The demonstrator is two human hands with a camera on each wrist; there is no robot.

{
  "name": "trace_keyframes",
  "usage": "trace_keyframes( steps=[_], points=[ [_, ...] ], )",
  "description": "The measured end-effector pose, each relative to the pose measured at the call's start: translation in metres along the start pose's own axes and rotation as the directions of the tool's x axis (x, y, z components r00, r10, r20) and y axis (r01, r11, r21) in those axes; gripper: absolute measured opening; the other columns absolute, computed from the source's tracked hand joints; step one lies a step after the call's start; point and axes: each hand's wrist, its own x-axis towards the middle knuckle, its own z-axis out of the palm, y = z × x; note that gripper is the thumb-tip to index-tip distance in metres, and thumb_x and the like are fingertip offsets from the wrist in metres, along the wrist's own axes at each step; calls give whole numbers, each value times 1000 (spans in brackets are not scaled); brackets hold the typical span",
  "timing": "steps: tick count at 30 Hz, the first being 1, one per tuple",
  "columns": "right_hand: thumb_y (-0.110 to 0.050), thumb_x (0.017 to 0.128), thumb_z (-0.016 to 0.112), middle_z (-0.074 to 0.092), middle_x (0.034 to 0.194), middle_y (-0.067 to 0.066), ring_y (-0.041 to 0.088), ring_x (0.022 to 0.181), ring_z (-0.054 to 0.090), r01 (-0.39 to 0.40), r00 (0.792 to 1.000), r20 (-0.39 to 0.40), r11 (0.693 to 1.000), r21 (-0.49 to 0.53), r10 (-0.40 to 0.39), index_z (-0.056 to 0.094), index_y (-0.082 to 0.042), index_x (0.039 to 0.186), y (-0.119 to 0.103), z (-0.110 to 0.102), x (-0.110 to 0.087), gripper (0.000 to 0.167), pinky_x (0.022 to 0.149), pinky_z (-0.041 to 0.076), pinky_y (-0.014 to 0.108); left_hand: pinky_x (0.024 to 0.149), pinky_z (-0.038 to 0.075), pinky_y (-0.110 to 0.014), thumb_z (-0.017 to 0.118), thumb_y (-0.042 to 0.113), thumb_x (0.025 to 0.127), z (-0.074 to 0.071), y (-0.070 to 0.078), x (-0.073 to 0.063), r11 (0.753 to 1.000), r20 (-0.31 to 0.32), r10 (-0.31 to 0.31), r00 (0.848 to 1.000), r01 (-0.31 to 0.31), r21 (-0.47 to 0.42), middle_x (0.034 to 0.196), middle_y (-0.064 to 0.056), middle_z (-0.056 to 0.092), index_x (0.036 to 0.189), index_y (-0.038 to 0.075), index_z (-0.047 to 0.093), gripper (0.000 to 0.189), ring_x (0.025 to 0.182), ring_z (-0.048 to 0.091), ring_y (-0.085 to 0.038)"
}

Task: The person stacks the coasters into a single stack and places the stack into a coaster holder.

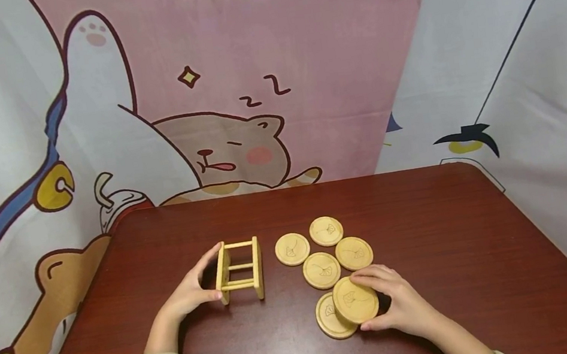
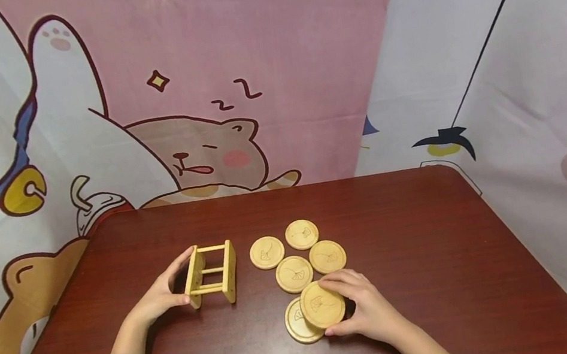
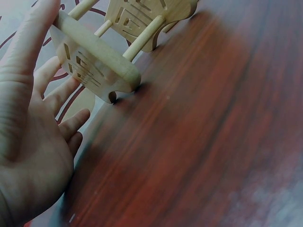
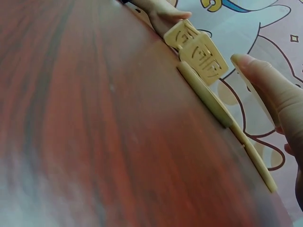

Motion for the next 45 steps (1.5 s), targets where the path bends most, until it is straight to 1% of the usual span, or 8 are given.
trace_keyframes(
  steps=[3,6,12,15,23,27,36,45],
  points=[
    [-44,58,89,58,123,0,20,116,48,8,1000,4,1000,5,-8,63,-11,126,-3,4,3,80,99,27,23,103,6,-63,88,22,66,0,0,0,1000,0,6,1000,-6,1,155,-2,26,152,23,28,105,140,17,-16],
    [-45,58,89,59,123,-1,19,113,50,49,999,-12,999,9,-48,63,-11,126,-6,9,7,80,97,29,24,103,6,-62,88,21,66,-1,-1,0,1000,0,15,1000,-15,2,155,-3,26,152,22,28,105,140,18,-15],
    [-46,59,88,59,123,0,18,113,51,86,996,-7,996,20,-86,62,-9,126,-10,18,11,81,97,28,24,103,6,-63,88,20,66,-1,-2,0,1000,0,9,1000,-9,14,155,-2,27,152,24,28,105,140,18,-16],
    [-46,59,88,59,123,0,18,114,51,86,996,4,996,14,-86,62,-9,126,-12,21,11,81,97,28,25,103,6,-63,88,21,66,-1,-3,0,1000,1,8,1000,-8,10,155,-2,26,152,24,28,105,140,18,-17],
    [-47,60,87,59,123,0,18,113,51,57,997,52,998,-5,-57,61,-8,126,-14,24,11,80,94,34,34,103,6,-62,88,20,66,-1,-3,1,1000,1,11,1000,-11,13,155,-2,27,152,24,28,105,140,18,-15],
    [-47,61,87,59,123,1,19,114,51,66,996,66,998,-14,-65,62,-7,126,-14,26,10,80,92,36,38,104,6,-62,88,19,66,-1,-2,0,1000,2,11,1000,-11,5,155,-2,26,152,24,28,106,140,17,-15],
    [-49,61,86,59,124,-2,17,115,51,53,995,83,998,-38,-50,62,-9,125,-12,29,7,80,92,36,36,103,6,-63,87,19,66,0,-1,0,1000,0,3,1000,-3,19,155,-2,26,152,24,27,105,140,18,-15],
    [-52,61,85,59,123,-1,16,114,51,52,994,96,998,-41,-48,63,-10,125,-10,32,5,80,91,37,38,103,6,-62,87,18,67,0,0,0,1000,4,-6,1000,6,6,155,-2,25,152,22,27,105,140,17,-17]
  ],
)
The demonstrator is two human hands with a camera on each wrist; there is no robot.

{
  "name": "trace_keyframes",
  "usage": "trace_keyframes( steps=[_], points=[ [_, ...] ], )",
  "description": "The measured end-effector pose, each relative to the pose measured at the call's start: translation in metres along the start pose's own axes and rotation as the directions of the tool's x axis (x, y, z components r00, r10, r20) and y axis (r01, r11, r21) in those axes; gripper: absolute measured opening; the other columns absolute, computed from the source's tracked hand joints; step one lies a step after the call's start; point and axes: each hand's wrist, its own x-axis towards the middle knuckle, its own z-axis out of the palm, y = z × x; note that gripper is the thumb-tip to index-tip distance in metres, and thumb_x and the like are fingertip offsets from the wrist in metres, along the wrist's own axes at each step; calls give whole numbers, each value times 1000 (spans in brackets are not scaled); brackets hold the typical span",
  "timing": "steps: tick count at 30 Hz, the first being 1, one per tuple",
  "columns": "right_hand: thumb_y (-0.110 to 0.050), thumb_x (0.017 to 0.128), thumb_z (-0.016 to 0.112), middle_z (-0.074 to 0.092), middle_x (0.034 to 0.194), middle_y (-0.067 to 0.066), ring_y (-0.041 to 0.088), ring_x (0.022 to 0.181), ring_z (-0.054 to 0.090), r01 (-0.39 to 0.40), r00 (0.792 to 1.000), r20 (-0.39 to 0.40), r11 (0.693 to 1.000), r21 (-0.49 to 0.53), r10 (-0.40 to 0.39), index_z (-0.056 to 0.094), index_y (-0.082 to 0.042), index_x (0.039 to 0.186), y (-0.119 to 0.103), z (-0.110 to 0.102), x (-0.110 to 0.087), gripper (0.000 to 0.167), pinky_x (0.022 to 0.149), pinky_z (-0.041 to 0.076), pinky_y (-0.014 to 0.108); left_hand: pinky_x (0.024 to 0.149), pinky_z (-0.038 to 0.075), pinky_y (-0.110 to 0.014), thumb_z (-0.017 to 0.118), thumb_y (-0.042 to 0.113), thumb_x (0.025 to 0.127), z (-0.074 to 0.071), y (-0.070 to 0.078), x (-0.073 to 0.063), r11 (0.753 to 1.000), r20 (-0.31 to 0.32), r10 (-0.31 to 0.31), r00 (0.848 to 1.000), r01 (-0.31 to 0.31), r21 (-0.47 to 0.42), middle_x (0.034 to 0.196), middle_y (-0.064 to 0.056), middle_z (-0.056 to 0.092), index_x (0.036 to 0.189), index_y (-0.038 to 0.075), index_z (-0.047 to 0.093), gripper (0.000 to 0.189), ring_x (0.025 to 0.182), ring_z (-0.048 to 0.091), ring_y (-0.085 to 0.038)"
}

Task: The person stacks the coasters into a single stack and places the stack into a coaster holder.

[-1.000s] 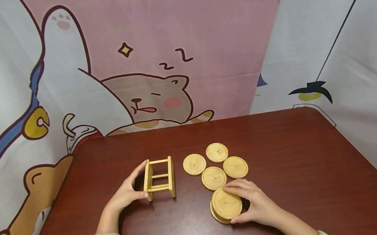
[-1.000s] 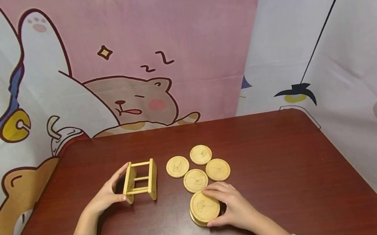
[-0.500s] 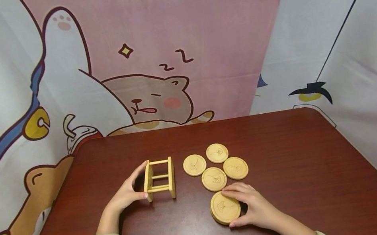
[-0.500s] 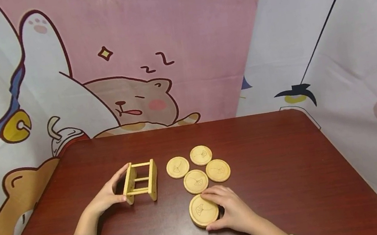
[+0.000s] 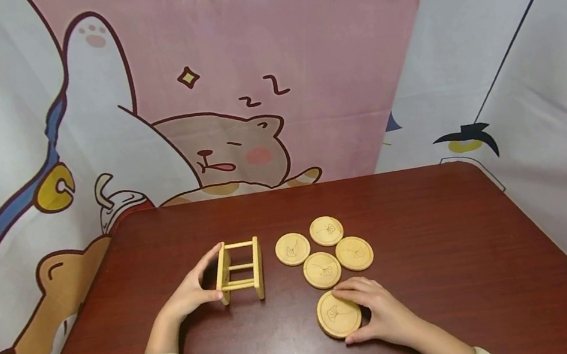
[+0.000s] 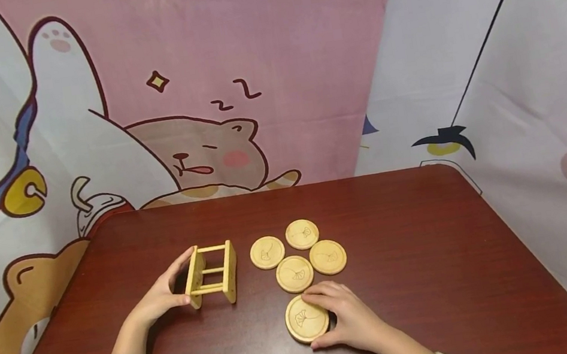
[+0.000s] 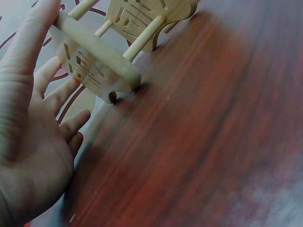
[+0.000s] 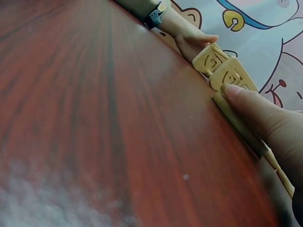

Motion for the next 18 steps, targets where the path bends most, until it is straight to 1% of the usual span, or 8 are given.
trace_keyframes(
  steps=[5,7,14,18],
  points=[
    [-55,61,83,58,126,-3,12,117,49,-36,999,33,999,4,36,62,-11,126,2,0,-1,81,93,37,36,103,6,-63,87,20,67,0,1,0,1000,4,-5,1000,5,-8,155,-2,25,152,24,27,105,140,16,-20],
    [-55,62,83,57,126,-3,12,117,49,-40,998,42,999,1,40,62,-11,127,2,1,-1,81,93,37,38,103,6,-63,87,21,67,0,1,0,1000,7,-5,1000,5,-10,155,-2,25,153,24,27,105,140,16,-21],
    [-58,61,81,56,127,-2,15,117,48,-48,997,54,999,-25,49,60,-12,128,1,0,-1,84,91,38,43,103,6,-63,87,20,68,0,1,0,1000,8,5,1000,-5,-13,155,-4,25,153,20,26,104,140,17,-16],
    [-57,60,82,55,130,1,18,119,47,-63,997,54,998,-6,63,59,-12,130,-1,-4,0,86,92,37,46,103,6,-63,87,18,68,0,1,0,1000,11,9,1000,-9,-12,155,-4,26,153,19,26,104,139,19,-14]
  ],
)
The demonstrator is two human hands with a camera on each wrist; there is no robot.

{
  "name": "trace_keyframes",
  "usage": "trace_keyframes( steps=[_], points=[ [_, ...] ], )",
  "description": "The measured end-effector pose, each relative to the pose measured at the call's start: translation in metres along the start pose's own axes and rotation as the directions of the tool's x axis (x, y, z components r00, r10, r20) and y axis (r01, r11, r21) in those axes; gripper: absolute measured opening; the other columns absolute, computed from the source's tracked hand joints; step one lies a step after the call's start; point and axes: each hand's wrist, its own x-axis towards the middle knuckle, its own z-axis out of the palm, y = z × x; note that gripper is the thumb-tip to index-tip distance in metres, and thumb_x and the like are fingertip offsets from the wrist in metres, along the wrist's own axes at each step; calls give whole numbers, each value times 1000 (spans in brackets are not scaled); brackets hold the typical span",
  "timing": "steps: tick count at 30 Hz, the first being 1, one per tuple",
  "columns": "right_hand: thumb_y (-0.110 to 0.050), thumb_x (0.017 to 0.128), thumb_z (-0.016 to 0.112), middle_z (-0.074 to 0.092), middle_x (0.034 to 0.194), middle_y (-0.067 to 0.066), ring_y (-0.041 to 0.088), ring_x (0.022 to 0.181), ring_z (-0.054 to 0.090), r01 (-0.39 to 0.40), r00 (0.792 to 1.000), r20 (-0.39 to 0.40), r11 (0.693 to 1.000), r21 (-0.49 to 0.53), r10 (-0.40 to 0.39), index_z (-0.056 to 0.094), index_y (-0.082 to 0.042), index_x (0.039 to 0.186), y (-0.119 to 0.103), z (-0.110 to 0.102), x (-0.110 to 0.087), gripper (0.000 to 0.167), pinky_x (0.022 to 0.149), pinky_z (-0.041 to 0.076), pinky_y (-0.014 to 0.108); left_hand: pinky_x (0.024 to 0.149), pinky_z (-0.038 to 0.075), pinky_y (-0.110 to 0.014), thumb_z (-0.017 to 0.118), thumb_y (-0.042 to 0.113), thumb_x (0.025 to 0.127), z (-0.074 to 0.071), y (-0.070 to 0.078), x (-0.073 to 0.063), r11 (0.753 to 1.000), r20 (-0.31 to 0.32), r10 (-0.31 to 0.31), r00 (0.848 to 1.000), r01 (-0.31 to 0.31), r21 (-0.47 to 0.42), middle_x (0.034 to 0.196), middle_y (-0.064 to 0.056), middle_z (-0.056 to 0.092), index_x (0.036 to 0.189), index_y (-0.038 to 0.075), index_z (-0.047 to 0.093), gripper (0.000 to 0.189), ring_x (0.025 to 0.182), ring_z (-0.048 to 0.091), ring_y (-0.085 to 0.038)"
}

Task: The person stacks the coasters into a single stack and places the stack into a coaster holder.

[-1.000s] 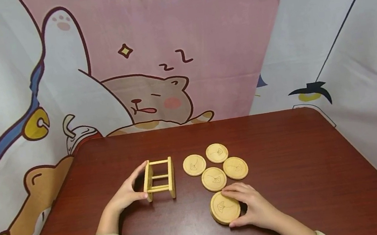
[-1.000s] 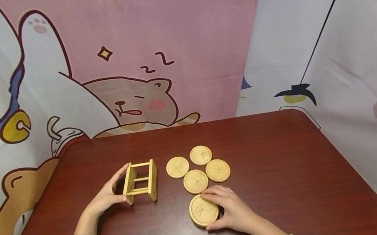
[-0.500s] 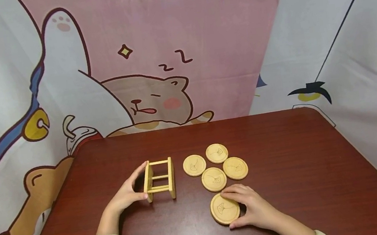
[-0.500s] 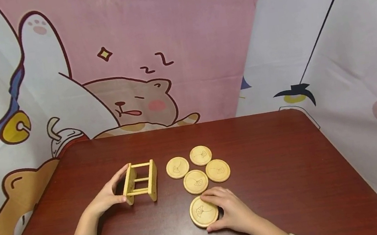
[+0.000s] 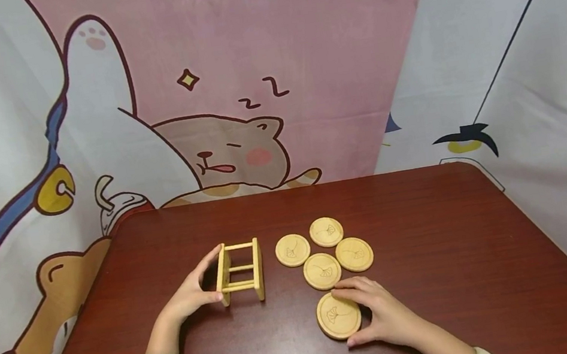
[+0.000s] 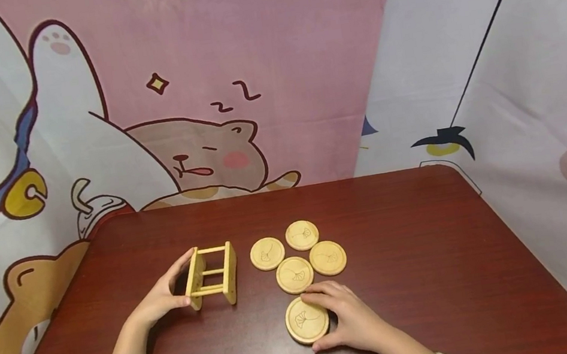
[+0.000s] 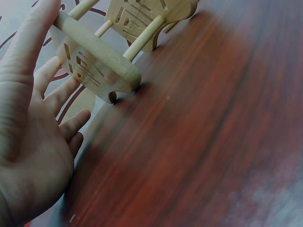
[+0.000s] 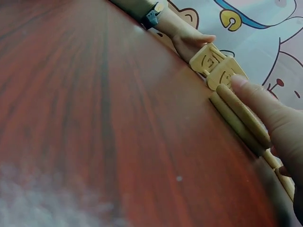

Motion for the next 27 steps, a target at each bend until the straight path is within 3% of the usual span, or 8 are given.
trace_keyframes(
  steps=[11,19,27],
  points=[
    [-49,63,84,54,133,6,22,124,44,-67,995,-75,996,65,72,60,-9,129,18,-12,1,81,96,29,44,103,6,-63,87,19,68,0,0,0,1000,4,-7,1000,7,-11,155,-5,26,152,23,27,103,139,19,-14],
    [-43,63,86,53,133,7,23,122,45,-107,986,-122,993,39,111,59,-7,130,38,-24,3,80,97,29,44,103,5,-63,87,17,68,1,-3,0,1000,2,7,1000,-7,0,155,-5,26,152,21,27,103,139,19,-13],
    [-33,62,89,52,133,11,29,122,43,-153,974,-164,988,15,154,58,-6,131,56,-31,9,80,95,29,54,103,5,-63,87,21,69,0,-2,-1,1000,4,3,1000,-3,-13,155,-4,26,152,22,27,103,139,18,-14]
  ],
)
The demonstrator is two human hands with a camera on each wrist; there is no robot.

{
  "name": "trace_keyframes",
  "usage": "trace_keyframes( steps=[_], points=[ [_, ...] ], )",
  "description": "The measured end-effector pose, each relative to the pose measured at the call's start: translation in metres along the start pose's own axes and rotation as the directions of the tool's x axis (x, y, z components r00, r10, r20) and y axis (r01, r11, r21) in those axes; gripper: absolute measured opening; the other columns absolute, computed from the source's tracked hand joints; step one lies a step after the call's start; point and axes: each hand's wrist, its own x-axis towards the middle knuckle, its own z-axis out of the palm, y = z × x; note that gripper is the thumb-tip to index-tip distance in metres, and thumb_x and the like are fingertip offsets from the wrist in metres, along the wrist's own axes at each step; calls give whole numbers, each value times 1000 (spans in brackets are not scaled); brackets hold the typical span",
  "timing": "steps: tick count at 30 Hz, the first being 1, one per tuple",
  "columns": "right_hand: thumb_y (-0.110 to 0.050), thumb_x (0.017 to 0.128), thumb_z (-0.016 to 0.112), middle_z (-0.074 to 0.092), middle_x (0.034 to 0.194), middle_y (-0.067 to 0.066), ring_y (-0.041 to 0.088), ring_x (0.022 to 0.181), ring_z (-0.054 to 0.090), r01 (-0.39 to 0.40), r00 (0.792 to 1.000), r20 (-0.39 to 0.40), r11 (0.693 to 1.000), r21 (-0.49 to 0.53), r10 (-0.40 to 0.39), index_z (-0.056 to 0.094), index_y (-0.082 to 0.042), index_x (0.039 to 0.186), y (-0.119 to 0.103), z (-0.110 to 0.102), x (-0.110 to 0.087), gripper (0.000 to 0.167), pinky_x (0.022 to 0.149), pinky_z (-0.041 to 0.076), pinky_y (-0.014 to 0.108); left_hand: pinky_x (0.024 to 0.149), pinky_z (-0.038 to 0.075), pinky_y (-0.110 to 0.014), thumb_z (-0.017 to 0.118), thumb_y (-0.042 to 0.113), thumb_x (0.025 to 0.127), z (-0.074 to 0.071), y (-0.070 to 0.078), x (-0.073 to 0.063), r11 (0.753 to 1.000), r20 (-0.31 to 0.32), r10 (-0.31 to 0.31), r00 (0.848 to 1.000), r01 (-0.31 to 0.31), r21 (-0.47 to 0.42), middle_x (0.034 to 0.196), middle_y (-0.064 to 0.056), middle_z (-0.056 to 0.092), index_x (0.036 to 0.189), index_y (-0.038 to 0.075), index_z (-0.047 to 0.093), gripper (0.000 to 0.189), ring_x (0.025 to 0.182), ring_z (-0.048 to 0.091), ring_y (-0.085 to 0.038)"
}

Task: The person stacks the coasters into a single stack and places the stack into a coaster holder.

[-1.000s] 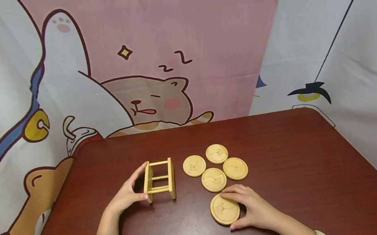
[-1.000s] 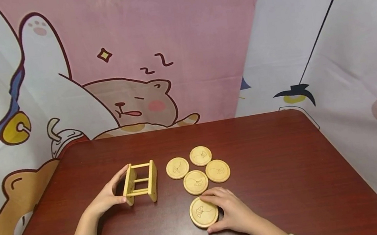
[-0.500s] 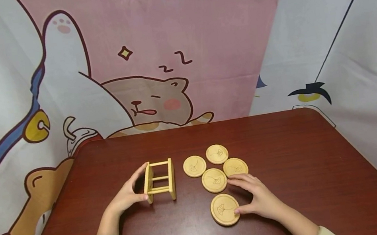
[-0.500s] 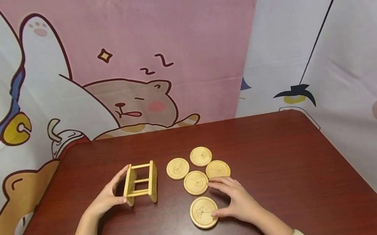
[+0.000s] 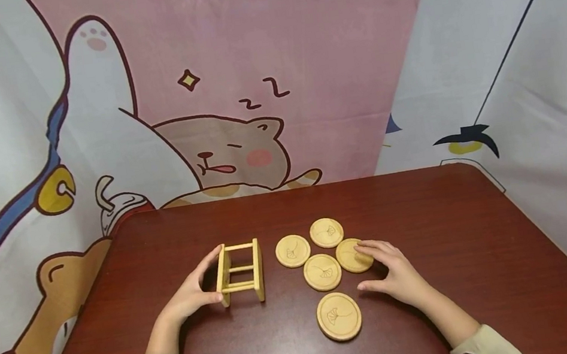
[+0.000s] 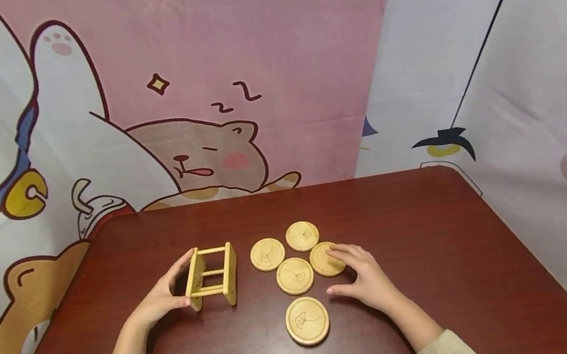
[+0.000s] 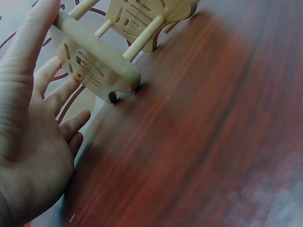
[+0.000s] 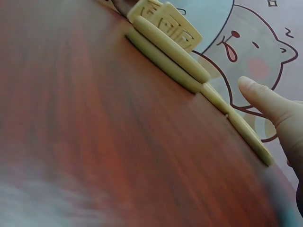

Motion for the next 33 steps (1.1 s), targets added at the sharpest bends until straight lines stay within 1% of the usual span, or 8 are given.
trace_keyframes(
  steps=[4,9,17,26,33],
  points=[
    [-32,62,90,52,133,11,31,122,43,-23,1000,1,1000,-2,23,58,-6,130,7,-2,4,80,94,27,58,103,6,-63,86,20,68,0,1,1,1000,-1,1,1000,-1,4,155,-4,26,152,22,27,103,139,18,-14],
    [-34,63,89,52,134,9,32,123,42,-58,998,18,998,-20,58,58,-7,131,14,-4,9,80,93,27,61,103,6,-63,86,21,69,0,2,1,1000,-1,2,1000,-2,6,155,-5,26,153,22,27,103,140,18,-14],
    [-42,64,86,52,133,9,32,123,43,-95,993,64,994,-49,98,56,-9,133,24,-3,13,82,93,28,59,103,5,-63,86,16,68,1,1,1,1000,-8,7,1000,-7,11,155,-5,26,152,20,27,103,139,19,-12],
    [-49,66,83,54,132,7,30,122,44,-98,989,100,993,-73,105,57,-9,133,33,-1,16,82,94,29,57,103,4,-63,86,15,68,1,0,1,1000,-9,13,1000,-13,13,155,-5,26,152,20,27,103,139,19,-12],
    [-51,67,82,54,131,6,30,122,44,-100,987,115,989,-109,112,57,-10,133,34,0,16,82,94,29,55,104,5,-61,86,15,68,1,-1,1,1000,-9,21,1000,-21,13,155,-4,26,152,19,27,103,140,19,-13]
  ],
)
